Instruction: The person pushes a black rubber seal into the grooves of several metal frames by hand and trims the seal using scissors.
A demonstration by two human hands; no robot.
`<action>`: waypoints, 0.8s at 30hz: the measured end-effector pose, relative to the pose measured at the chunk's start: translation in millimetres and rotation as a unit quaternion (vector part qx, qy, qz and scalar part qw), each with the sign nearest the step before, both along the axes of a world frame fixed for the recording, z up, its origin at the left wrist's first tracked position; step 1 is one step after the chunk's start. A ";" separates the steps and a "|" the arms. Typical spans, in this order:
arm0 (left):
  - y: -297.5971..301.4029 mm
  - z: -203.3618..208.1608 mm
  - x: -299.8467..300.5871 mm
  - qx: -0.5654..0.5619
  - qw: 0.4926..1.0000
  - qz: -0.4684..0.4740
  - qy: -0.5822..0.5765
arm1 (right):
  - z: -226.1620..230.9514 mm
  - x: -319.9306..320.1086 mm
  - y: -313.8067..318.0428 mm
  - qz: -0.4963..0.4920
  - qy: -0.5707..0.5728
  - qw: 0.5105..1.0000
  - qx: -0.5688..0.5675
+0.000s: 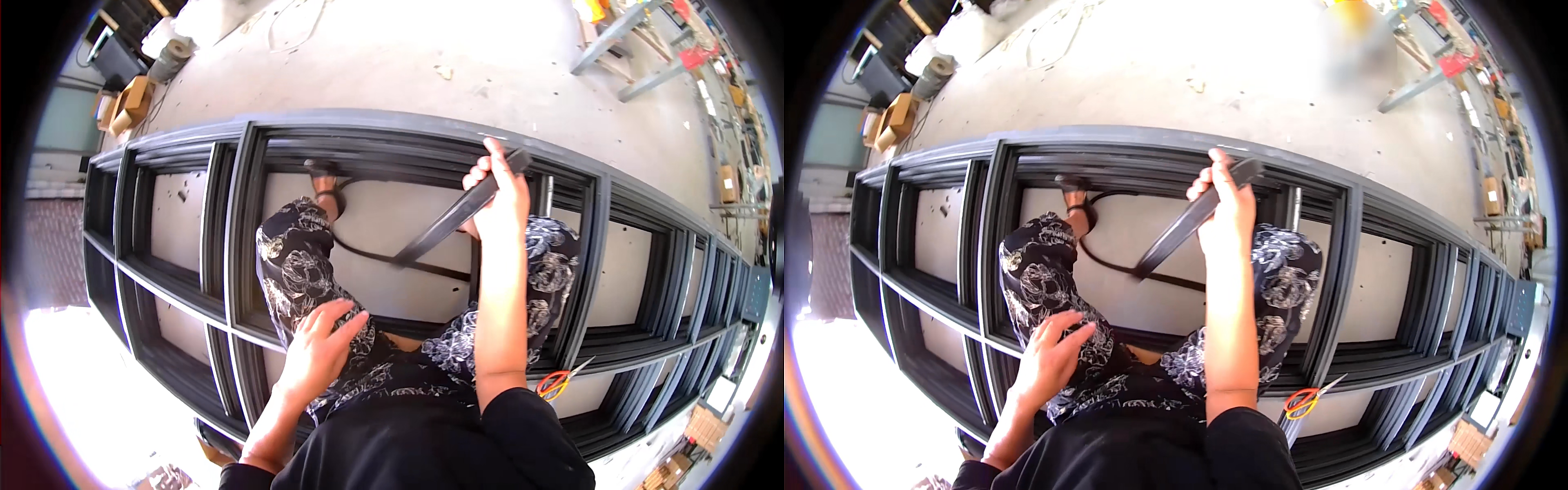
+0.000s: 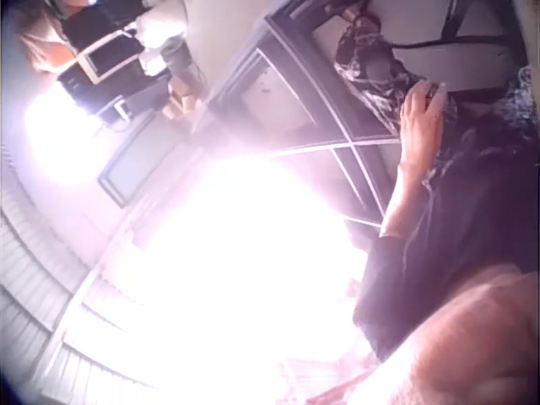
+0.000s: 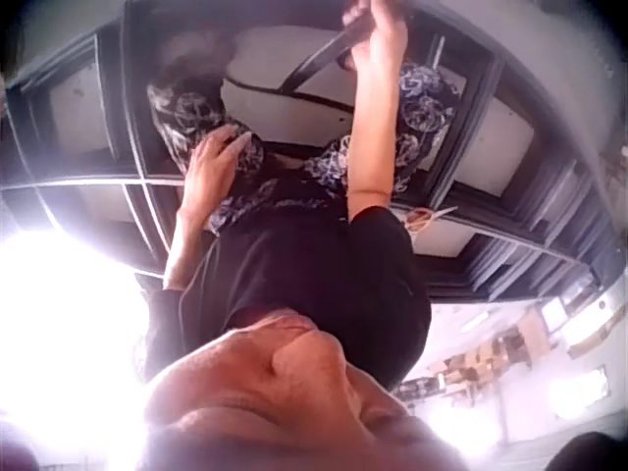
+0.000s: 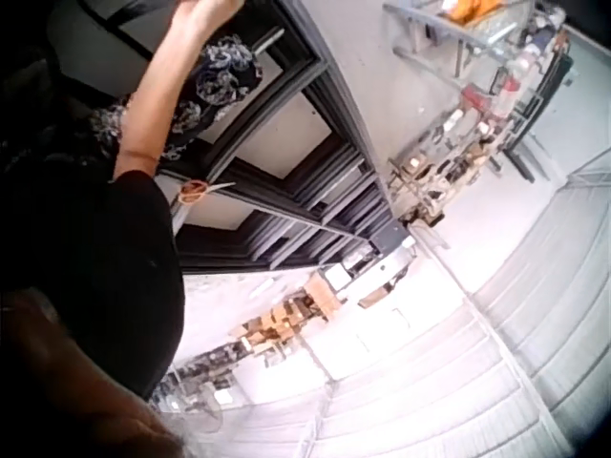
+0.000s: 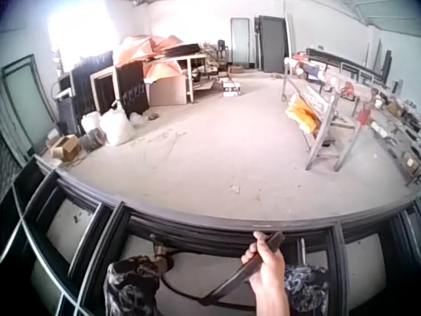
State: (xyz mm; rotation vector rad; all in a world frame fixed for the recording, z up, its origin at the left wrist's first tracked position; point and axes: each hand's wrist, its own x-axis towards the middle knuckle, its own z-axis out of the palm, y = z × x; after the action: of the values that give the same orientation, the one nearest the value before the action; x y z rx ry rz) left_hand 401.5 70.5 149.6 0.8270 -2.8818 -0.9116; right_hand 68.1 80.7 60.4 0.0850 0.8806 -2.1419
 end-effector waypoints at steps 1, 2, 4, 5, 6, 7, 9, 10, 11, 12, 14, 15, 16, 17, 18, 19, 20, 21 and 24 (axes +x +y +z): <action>-3.6 -1.1 -0.8 -0.004 0.999 0.026 0.017 | -0.7 0.9 -1.3 -0.011 0.025 0.999 0.030; -8.7 0.3 0.2 -0.006 0.999 0.046 0.019 | -6.3 3.9 -3.8 -0.016 0.071 0.996 0.058; -23.0 -0.5 0.1 -0.024 0.996 0.074 0.034 | -17.3 -0.3 -9.1 -0.029 0.184 0.975 0.123; -30.2 0.2 -2.0 -0.037 0.994 0.087 0.048 | -21.9 -2.0 -10.0 -0.035 0.221 0.962 0.159; -35.3 -2.2 -1.9 -0.039 0.993 0.101 0.053 | -28.5 -0.2 -13.4 -0.026 0.267 0.947 0.174; -40.1 -5.6 -1.5 -0.042 0.991 0.115 0.057 | -35.5 2.8 -17.2 -0.018 0.312 0.931 0.188; -47.8 -13.9 -2.0 -0.046 0.988 0.136 0.062 | -62.0 19.4 -22.9 0.031 0.368 0.909 0.192; -52.1 -18.5 -1.6 -0.050 0.987 0.137 0.061 | -75.9 33.2 -24.4 0.087 0.380 0.894 0.221; -55.7 -24.1 -5.2 -0.050 0.988 0.132 0.065 | -108.4 41.0 -22.2 0.136 0.436 0.854 0.250; -58.3 -29.7 -5.6 -0.042 0.988 0.138 0.063 | -122.7 62.1 -21.0 0.206 0.437 0.827 0.288; -64.3 -41.7 -11.1 -0.022 0.988 0.140 0.067 | -165.2 99.3 -9.4 0.306 0.445 0.759 0.363; -68.3 -46.7 -10.1 -0.025 0.988 0.140 0.062 | -172.9 119.7 -6.3 0.370 0.364 0.778 0.354; -71.6 -52.4 -10.7 -0.026 0.988 0.138 0.060 | -182.1 136.8 -1.5 0.395 0.297 0.809 0.319; -73.7 -58.3 -10.0 -0.028 0.988 0.138 0.054 | -187.2 150.6 0.8 0.410 0.274 0.815 0.304; -75.3 -64.3 -6.2 -0.025 0.988 0.145 0.045 | -180.0 165.5 -1.8 0.414 0.187 0.838 0.303; -77.4 -72.4 -4.1 -0.021 0.988 0.148 0.039 | -171.7 174.7 -3.5 0.410 0.101 0.854 0.304; -79.2 -80.9 -1.9 -0.017 0.988 0.151 0.034 | -174.5 181.7 -2.1 0.421 0.080 0.856 0.289; -81.2 -89.1 -0.7 -0.015 0.988 0.149 0.029 | -178.7 185.5 -0.4 0.430 0.060 0.858 0.274; -84.8 -108.4 2.0 -0.001 0.989 0.149 0.002 | -210.5 190.6 8.0 0.488 0.033 0.812 0.318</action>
State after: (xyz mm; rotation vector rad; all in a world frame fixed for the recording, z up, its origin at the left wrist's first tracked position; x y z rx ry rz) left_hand 403.4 -14.4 41.2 1.2097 -2.6518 -0.8734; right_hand 258.7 88.7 -150.1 -0.0948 1.2877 -0.8464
